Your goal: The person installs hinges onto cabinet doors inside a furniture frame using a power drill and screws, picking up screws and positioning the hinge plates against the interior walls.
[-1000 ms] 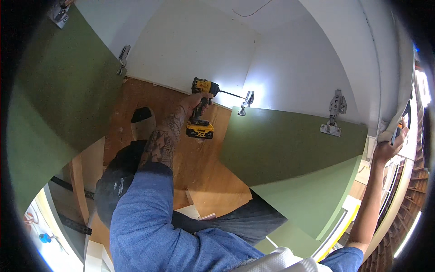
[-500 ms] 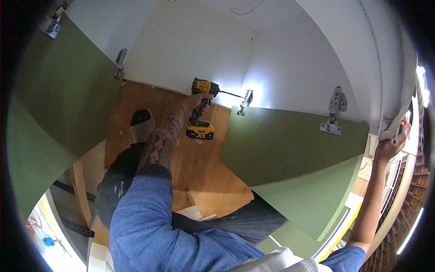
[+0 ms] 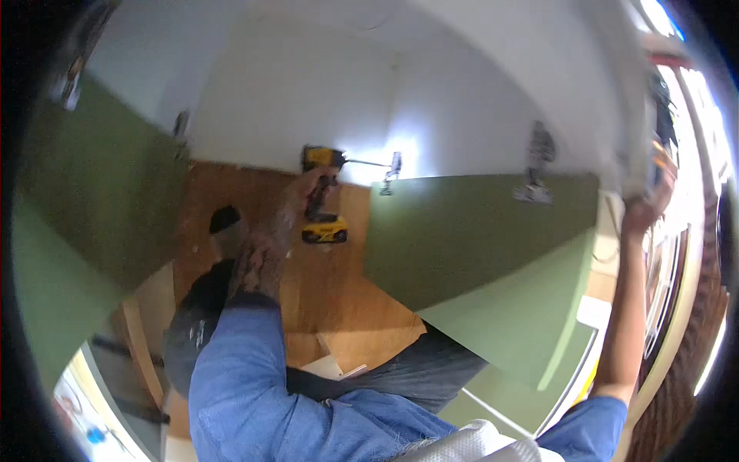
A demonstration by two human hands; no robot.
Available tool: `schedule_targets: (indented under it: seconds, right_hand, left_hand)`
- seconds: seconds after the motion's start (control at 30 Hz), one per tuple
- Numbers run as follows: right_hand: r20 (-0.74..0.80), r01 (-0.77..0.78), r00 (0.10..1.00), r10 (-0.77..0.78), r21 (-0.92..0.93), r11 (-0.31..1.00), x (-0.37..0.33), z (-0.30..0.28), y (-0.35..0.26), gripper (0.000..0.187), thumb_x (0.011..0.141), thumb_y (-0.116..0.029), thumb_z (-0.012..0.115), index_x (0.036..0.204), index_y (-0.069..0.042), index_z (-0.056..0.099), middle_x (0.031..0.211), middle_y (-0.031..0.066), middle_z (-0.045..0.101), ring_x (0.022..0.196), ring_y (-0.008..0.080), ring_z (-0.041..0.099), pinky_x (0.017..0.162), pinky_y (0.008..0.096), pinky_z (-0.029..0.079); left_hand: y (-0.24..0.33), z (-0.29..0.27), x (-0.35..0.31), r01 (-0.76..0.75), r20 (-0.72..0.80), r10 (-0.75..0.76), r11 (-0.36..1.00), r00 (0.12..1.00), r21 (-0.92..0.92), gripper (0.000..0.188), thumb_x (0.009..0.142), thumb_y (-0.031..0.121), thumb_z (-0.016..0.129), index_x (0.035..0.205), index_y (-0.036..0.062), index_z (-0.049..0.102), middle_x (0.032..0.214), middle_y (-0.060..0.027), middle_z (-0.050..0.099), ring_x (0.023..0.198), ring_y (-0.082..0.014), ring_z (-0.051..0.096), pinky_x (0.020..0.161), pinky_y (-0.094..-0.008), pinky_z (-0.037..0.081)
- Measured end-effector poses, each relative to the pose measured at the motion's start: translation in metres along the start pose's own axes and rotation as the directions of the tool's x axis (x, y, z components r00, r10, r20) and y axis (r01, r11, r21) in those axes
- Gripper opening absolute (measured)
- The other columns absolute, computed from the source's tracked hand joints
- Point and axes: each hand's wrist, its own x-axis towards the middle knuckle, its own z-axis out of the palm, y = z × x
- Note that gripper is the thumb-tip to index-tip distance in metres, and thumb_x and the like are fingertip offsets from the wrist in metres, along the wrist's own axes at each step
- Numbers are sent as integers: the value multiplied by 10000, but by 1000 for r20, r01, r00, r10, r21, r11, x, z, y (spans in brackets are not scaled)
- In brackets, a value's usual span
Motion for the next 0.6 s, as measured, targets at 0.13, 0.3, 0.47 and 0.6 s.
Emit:
schedule_targets:
  seconds: [0.13, 0.3, 0.47, 0.6]
  right_hand:
    - [-45, -51, 998, 47, -87, 995, -3, 42, -23, 197, 949, -20, 541, 1118, 7, 640, 1198, 188, 646, 1119, 374, 625, 961, 481, 499]
    - [-125, -499, 853, 507, 89, 862, 9, 36, -34, 437, 1079, -463, 480, 1079, -42, 596, 928, 228, 684, 822, 426, 704, 669, 470, 559]
    - [-144, -621, 748, 649, 195, 759, -8, 11, -25, 628, 963, -653, 596, 1100, -40, 602, 865, 205, 707, 846, 396, 719, 742, 477, 565]
    - [-112, -601, 617, 779, 572, 558, 5, 11, -27, 418, 1004, -431, 609, 1106, -26, 620, 732, 107, 626, 627, 213, 623, 615, 384, 528]
  left_hand:
    - [-20, -44, -35, -273, 59, 275, 961, 960, -44, 356, 973, 436, 682, 977, 86, 747, 638, 38, 625, 488, -87, 534, 459, -292, 457]
    - [-7, 33, -89, -327, -105, 327, 945, 939, 17, 303, 958, 373, 702, 987, 71, 696, 640, 29, 586, 491, -95, 528, 452, -285, 458]
    - [33, 121, -159, -152, -212, 170, 983, 962, 101, 272, 940, 356, 723, 946, 90, 668, 653, 18, 586, 493, -109, 529, 452, -282, 450]
    - [90, 121, -230, -298, -270, 441, 848, 856, 438, 262, 936, 356, 722, 912, 103, 659, 641, 14, 583, 491, -118, 532, 444, -287, 441]
